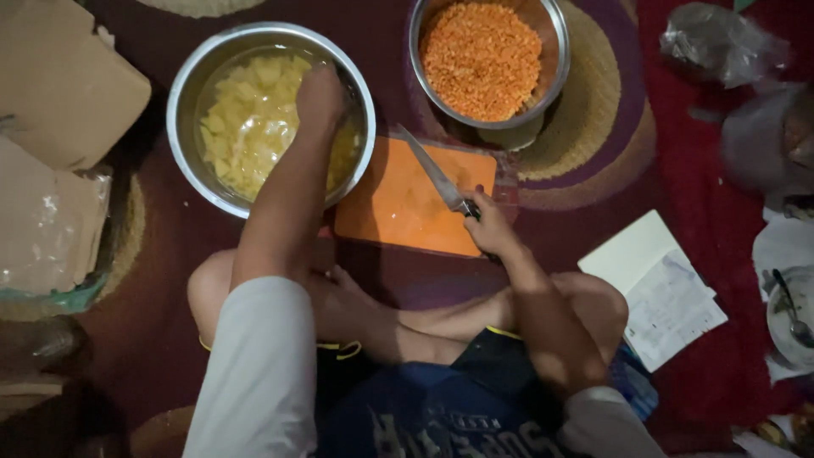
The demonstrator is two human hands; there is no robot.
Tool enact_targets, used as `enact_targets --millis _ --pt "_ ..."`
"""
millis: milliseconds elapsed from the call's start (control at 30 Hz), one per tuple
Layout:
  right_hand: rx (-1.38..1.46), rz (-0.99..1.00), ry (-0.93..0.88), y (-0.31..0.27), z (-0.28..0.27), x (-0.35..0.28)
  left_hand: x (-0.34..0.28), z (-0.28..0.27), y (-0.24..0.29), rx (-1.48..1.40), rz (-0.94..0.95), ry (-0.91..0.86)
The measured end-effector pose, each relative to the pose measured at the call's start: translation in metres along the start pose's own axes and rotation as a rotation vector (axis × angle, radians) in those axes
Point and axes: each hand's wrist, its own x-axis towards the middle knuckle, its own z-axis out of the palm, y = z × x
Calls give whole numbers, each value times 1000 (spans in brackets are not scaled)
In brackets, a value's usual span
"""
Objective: Cutting vegetables into small pieces on a cutting board using a knife
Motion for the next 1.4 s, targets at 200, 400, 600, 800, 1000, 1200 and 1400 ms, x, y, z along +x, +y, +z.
enact_targets --millis 200,400,600,800,1000,1200,1400 --pt "-9 -48 -9 -3 2 2 1 2 -2 197 61 -14" --pt "-37 88 -90 -21 -6 1 -16 -15 4 164 82 -5" --pt "-86 112 -109 -37 -9 -3 -24 -18 -28 68 175 69" --pt "-221 -4 -59 4 4 4 -92 -76 -12 -252 149 8" --pt "-239 55 -91 -39 -9 -13 -203 -78 65 -461 117 -109" --pt "-248 46 -37 2 3 -1 -200 76 55 -260 101 -326" --pt "-168 -12 36 -6 4 8 -193 79 66 -405 349 -223"
